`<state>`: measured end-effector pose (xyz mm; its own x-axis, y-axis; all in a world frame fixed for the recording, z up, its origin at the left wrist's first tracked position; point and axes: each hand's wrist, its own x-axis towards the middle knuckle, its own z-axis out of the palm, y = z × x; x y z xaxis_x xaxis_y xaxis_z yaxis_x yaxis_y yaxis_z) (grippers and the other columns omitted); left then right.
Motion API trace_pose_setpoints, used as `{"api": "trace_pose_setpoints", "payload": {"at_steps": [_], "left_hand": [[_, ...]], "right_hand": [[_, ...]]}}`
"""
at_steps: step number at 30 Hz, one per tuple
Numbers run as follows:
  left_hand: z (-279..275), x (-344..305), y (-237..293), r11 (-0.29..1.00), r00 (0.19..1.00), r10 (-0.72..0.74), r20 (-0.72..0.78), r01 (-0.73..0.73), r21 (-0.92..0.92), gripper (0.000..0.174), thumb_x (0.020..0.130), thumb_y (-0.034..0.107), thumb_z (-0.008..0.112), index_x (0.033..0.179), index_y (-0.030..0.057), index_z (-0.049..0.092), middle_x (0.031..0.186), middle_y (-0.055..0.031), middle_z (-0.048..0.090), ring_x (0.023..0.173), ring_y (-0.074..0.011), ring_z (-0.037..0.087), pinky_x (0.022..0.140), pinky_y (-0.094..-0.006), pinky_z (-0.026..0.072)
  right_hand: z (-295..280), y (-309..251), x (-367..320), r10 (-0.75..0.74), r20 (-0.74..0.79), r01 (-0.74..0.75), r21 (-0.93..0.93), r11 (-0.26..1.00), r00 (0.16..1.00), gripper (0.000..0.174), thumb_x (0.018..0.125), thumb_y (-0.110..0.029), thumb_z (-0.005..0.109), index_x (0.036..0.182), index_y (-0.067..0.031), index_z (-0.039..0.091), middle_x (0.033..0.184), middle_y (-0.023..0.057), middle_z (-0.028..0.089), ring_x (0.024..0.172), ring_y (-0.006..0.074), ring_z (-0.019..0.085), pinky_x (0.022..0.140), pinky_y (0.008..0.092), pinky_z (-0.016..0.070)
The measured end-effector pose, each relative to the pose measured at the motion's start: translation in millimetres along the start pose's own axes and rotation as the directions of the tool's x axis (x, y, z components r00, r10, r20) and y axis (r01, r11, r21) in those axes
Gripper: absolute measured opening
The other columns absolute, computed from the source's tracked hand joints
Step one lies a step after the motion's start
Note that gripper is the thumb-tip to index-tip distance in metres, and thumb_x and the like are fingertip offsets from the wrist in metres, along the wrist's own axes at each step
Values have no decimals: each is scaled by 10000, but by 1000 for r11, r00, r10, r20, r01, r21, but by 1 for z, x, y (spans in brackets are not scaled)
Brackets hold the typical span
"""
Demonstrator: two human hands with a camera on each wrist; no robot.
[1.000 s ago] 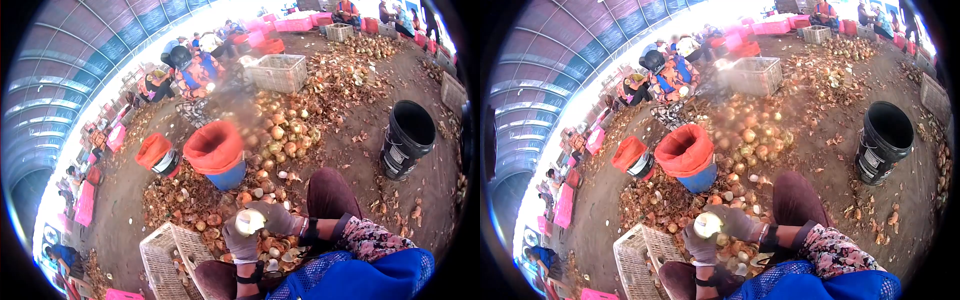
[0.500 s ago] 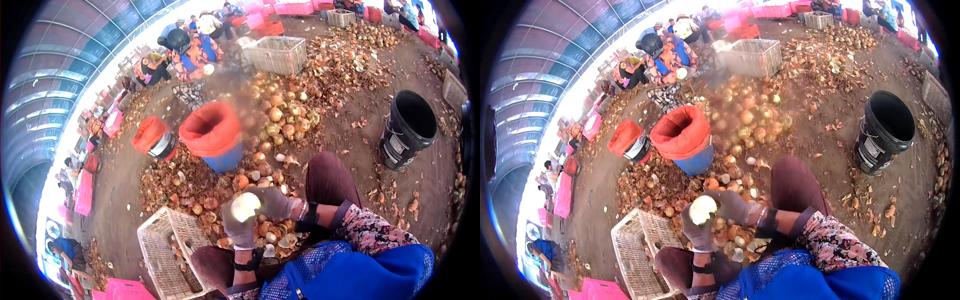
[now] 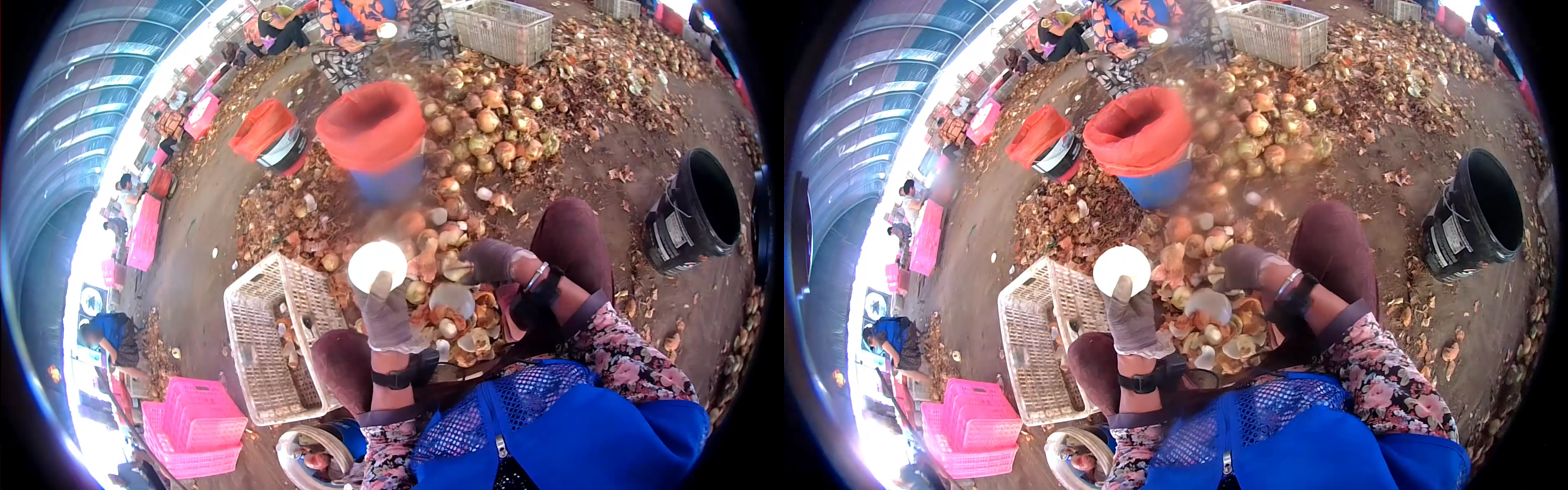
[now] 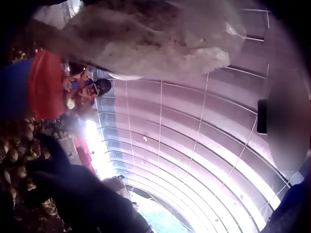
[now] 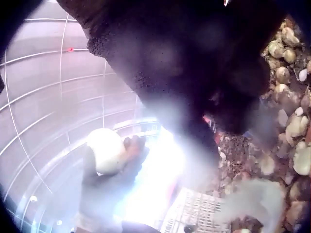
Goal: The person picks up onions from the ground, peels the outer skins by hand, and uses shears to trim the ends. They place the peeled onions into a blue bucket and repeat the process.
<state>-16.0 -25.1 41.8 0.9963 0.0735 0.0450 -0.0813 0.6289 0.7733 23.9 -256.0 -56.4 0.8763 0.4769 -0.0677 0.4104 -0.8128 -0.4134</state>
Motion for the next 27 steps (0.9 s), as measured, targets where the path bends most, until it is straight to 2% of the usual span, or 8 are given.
{"api": "trace_pose_setpoints", "payload": {"at_steps": [3, 7, 12, 17, 20, 23, 25, 27], "left_hand": [[-1, -5, 5, 990, 1000, 2, 25, -5, 143, 674, 784, 170, 760, 1365, 63, 437, 1279, -105, 533, 1172, -240, 544, 1008, -368, 467], [4, -3, -6, 958, 977, 62, 206, -117, 263, 711, 733, 134, 789, 1358, 94, 452, 1294, -85, 535, 1196, -240, 530, 1023, -374, 450], [-10, 0, -15, 963, 956, 45, 289, -118, 241, 732, 734, 147, 797, 1369, 62, 441, 1294, -96, 540, 1195, -259, 540, 1028, -394, 463], [-15, 1, -13, 978, 986, -146, 78, 156, -137, 747, 819, 309, 772, 1396, -1, 411, 1357, -169, 529, 1292, -329, 494, 1040, -428, 472], [-31, 13, -18, 959, 990, -140, 31, 143, -243, 774, 861, 522, 689, 1394, 24, 430, 1358, -207, 542, 1344, -366, 452, 1026, -525, 472], [-21, 13, -4, 932, 988, -153, 13, 148, -330, 735, 892, 591, 613, 1372, 56, 458, 1337, -207, 555, 1278, -363, 518, 1006, -619, 446], [-19, 11, 0, 945, 986, -157, -52, 135, -299, 700, 908, 551, 617, 1378, 59, 454, 1324, -182, 563, 1240, -341, 545, 1016, -560, 460], [-22, 8, -4, 980, 988, -139, -70, 126, -155, 662, 922, 500, 623, 1385, 59, 452, 1311, -152, 569, 1214, -314, 561, 1023, -498, 472]], "right_hand": [[-79, -67, -21, 161, 43, -139, 744, 654, 986, 361, 915, -327, 625, 1215, -131, 670, 767, 33, 686, 563, 134, 625, 513, 275, 476], [-76, -90, -14, 129, 3, -21, 990, 138, 992, 444, 923, -374, 605, 1205, -33, 626, 611, 54, 609, 416, 83, 522, 370, 220, 377], [-66, -88, -16, 143, 38, -57, 990, 129, 989, 419, 872, -367, 593, 986, 34, 633, 577, 64, 604, 406, 106, 527, 376, 227, 395], [-30, -74, -8, 224, -104, 37, 957, 287, 969, 284, 860, -234, 585, 940, 33, 642, 569, 65, 609, 422, 105, 553, 381, 242, 421], [-59, -76, -20, 125, 203, -235, 905, 355, 971, 239, 861, -189, 582, 931, 30, 646, 565, 61, 610, 445, 114, 579, 400, 245, 451], [-52, -71, -20, -3, 147, -96, 658, 747, 989, 413, 840, -314, 653, 1138, -28, 665, 815, 72, 698, 554, 107, 633, 398, 252, 466], [-49, -68, -16, 45, 79, -88, 712, 697, 996, 491, 841, -399, 659, 1199, -63, 651, 893, 76, 707, 547, 83, 611, 390, 240, 457], [-58, -66, -13, 172, 200, -244, 925, 291, 964, 553, 858, -484, 644, 1240, -85, 628, 913, 78, 703, 525, 64, 584, 387, 222, 448]]}}
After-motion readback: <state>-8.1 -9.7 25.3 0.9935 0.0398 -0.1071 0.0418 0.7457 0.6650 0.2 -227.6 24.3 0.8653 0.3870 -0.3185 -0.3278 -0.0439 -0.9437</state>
